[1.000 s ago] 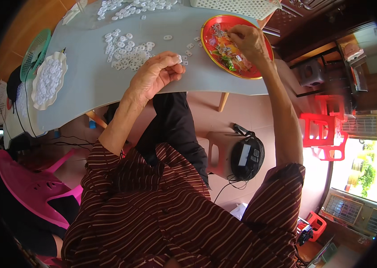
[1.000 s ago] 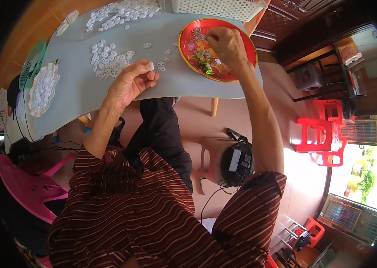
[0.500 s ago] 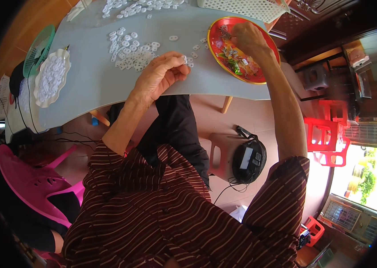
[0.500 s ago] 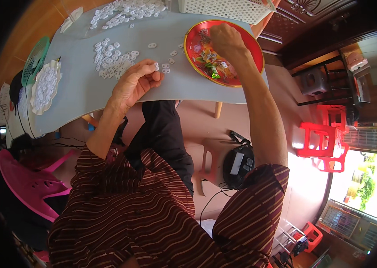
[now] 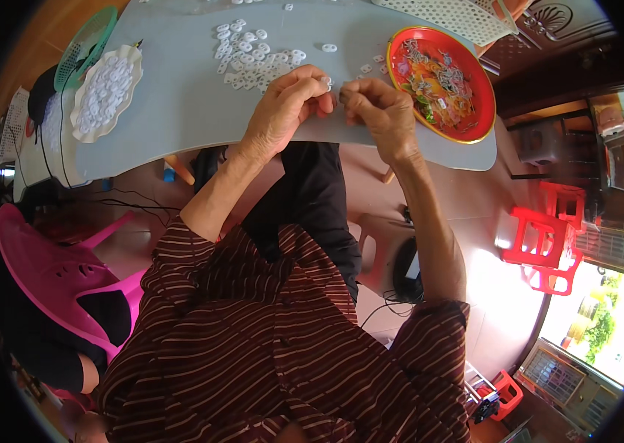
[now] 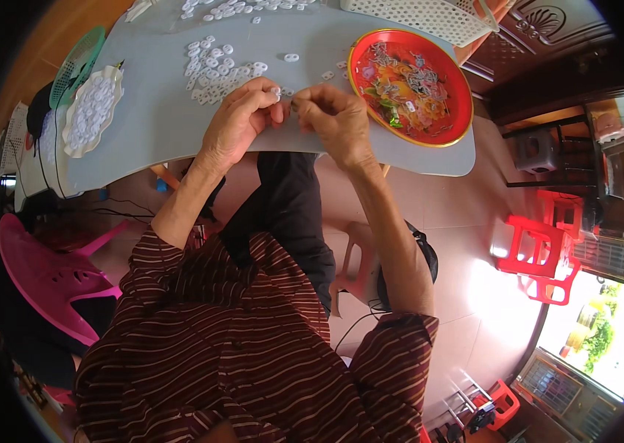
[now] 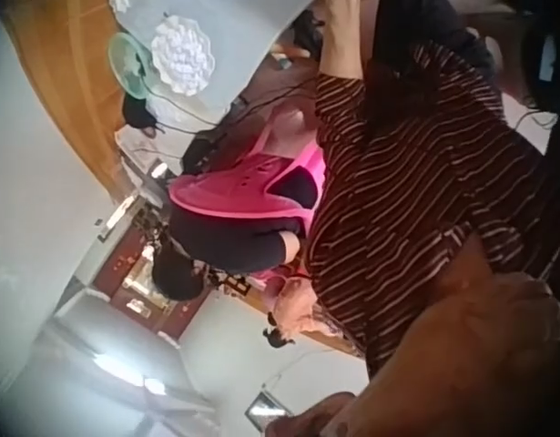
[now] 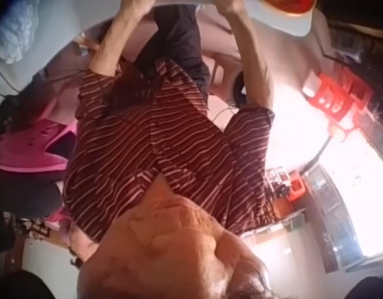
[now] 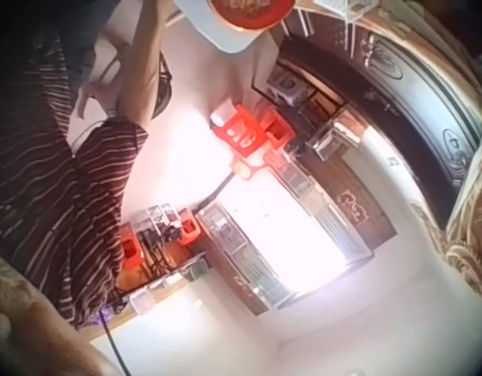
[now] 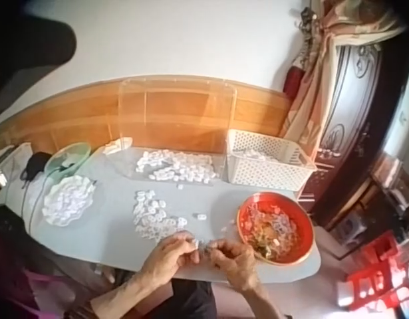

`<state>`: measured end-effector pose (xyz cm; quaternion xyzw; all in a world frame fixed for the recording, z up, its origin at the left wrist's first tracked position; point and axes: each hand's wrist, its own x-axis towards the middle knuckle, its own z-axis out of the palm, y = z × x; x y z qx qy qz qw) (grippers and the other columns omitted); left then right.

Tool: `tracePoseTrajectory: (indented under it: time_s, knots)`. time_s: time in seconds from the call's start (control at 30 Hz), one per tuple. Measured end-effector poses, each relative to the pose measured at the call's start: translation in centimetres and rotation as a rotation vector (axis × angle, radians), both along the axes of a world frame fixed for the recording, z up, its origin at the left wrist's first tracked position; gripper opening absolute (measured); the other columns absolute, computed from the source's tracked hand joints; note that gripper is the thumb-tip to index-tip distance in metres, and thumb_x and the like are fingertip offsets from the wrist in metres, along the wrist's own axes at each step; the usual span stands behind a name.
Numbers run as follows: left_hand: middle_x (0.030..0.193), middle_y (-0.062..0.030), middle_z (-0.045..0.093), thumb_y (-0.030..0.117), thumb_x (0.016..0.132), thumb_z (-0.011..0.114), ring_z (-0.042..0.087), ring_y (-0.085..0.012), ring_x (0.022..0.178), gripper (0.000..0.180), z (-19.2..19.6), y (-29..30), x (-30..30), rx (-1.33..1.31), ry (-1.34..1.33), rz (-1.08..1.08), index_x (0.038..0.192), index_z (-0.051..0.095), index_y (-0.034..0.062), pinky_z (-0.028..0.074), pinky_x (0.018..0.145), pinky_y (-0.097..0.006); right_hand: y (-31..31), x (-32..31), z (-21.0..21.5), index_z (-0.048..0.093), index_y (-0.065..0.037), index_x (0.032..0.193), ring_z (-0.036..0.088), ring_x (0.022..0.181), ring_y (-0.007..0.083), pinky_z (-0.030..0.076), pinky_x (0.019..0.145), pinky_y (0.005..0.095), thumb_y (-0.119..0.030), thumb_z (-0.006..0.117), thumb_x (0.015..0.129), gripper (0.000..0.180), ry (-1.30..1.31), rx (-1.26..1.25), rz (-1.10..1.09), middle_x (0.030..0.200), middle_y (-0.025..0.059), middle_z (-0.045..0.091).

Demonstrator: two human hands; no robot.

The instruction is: Assembling small white plastic components by hand.

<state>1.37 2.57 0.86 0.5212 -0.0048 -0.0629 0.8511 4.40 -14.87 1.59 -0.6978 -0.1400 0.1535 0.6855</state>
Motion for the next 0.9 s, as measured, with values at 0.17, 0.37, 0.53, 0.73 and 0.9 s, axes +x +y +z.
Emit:
tracePoseTrajectory:
  time_s: [0.17,0.37,0.53,0.73,0.9]
  knots:
    - [0.068,-0.0018,0.057,0.020,0.086,0.054,0.050,-0.0088,0.066,0.018,0.0,-0.6,-0.1,0.165,-0.023,0.031,0.081,0.060,0.0033,0.041,0.064,-0.022,0.7,0.0,-0.5,0.062,-0.002,0.092,0.054,0.066,0.0066,0.045,0.063,0.0210,-0.004,0.062,0.085,0.008,-0.024,0.226,-0.104,0.075,-0.0007,0.060]
    - [0.071,-0.0027,0.056,0.014,0.087,0.053,0.050,-0.0092,0.068,0.016,0.1,-0.9,-0.3,0.244,-0.094,0.027,0.087,0.061,0.0003,0.039,0.066,-0.022,0.5,-0.2,-0.6,0.056,-0.004,0.104,0.054,0.076,0.0087,0.046,0.072,0.0228,-0.005,0.062,0.086,0.018,-0.003,0.277,-0.087,0.086,0.0001,0.060]
    - [0.068,-0.0008,0.055,0.015,0.088,0.052,0.049,-0.0073,0.068,0.016,-0.3,-0.9,-0.2,0.341,-0.177,0.045,0.087,0.061,0.0007,0.039,0.067,-0.022,0.7,-0.5,-0.6,0.055,-0.004,0.106,0.054,0.076,0.0091,0.045,0.073,0.0227,-0.005,0.062,0.086,0.021,-0.030,0.264,-0.087,0.086,0.0007,0.060]
    - [0.064,-0.0002,0.056,0.014,0.087,0.055,0.051,-0.0065,0.064,0.015,-0.2,-1.2,-0.3,0.323,-0.186,0.087,0.082,0.060,0.0015,0.042,0.063,-0.022,0.7,-0.6,-0.8,0.054,-0.003,0.105,0.054,0.076,0.0089,0.045,0.073,0.0225,-0.004,0.062,0.086,0.021,-0.046,0.285,-0.108,0.085,0.0010,0.060]
    - [0.064,-0.0002,0.056,0.015,0.087,0.056,0.051,-0.0065,0.063,0.015,-0.4,-1.2,-0.3,0.335,-0.185,0.095,0.082,0.058,0.0010,0.043,0.062,-0.022,0.8,-0.7,-0.9,0.054,-0.003,0.105,0.054,0.075,0.0086,0.045,0.072,0.0222,-0.003,0.062,0.086,0.021,-0.066,0.281,-0.117,0.085,0.0011,0.061]
